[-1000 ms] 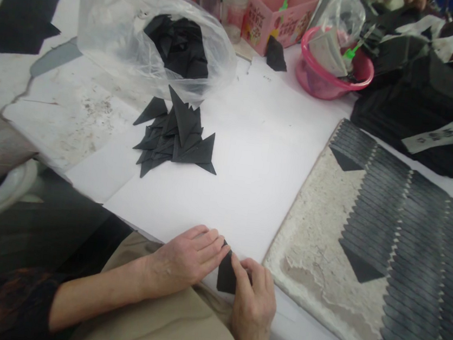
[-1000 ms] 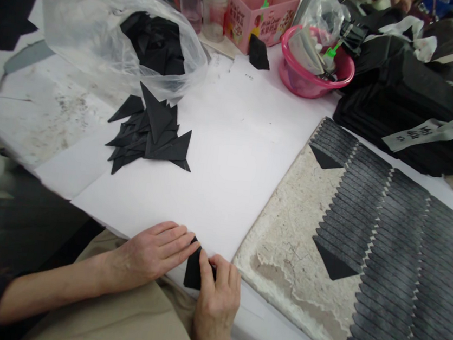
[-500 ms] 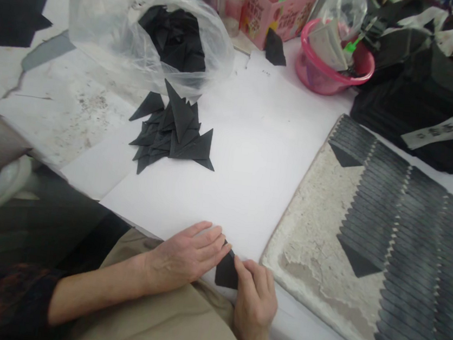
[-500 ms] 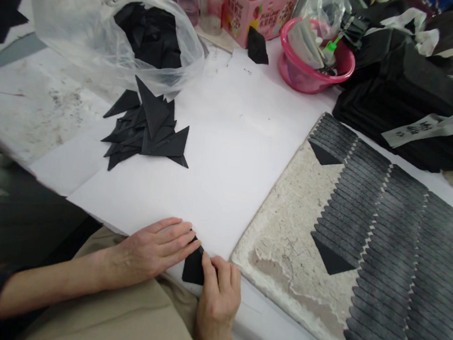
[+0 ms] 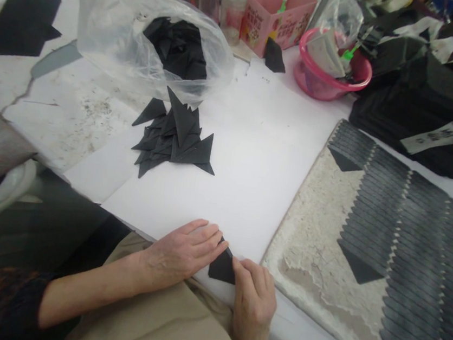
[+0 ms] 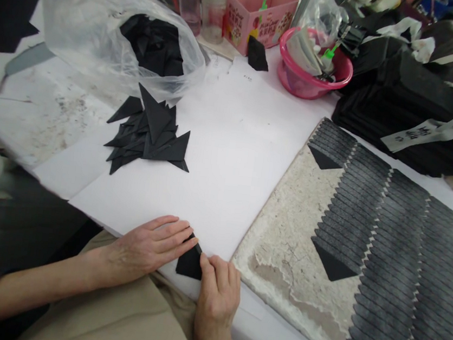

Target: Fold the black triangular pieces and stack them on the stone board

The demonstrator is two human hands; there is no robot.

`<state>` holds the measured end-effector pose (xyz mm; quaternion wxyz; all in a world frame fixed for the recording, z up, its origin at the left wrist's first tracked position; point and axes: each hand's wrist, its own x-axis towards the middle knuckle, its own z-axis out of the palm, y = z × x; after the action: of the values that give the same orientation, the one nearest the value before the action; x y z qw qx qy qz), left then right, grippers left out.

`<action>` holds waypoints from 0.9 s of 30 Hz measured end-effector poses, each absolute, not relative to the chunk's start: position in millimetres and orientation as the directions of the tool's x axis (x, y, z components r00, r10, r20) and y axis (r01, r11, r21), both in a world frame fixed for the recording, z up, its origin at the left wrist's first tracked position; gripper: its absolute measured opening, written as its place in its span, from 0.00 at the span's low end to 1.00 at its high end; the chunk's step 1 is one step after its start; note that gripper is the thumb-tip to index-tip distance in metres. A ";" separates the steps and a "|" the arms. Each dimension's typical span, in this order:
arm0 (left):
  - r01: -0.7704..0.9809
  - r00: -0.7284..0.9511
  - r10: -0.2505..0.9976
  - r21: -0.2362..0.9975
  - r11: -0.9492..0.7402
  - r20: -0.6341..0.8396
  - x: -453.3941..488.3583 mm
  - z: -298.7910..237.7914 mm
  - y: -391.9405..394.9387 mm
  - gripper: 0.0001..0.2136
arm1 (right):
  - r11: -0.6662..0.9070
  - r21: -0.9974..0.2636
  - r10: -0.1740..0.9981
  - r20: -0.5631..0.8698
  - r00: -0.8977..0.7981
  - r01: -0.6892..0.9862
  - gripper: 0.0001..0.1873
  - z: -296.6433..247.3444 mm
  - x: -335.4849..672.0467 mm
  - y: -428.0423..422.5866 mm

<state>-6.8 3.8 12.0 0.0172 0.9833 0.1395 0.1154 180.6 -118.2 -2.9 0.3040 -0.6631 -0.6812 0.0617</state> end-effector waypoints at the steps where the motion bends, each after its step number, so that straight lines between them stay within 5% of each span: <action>1: 0.274 0.934 0.282 0.064 -0.959 0.219 -7.2 11.9 2.8 0.16 | 0.115 -0.481 0.940 0.335 0.061 0.869 0.11 -2.9 181.3 -119.5; 27: 0.249 0.943 0.244 0.007 -0.969 0.226 7.4 17.1 -11.9 0.16 | 0.113 -0.411 0.939 0.341 0.038 0.905 0.13 0.8 189.1 -133.8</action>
<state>7.4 -11.9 17.1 -0.0106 0.9856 0.1249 0.1132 189.1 -133.8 0.8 0.2760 -0.6654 -0.6929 0.0315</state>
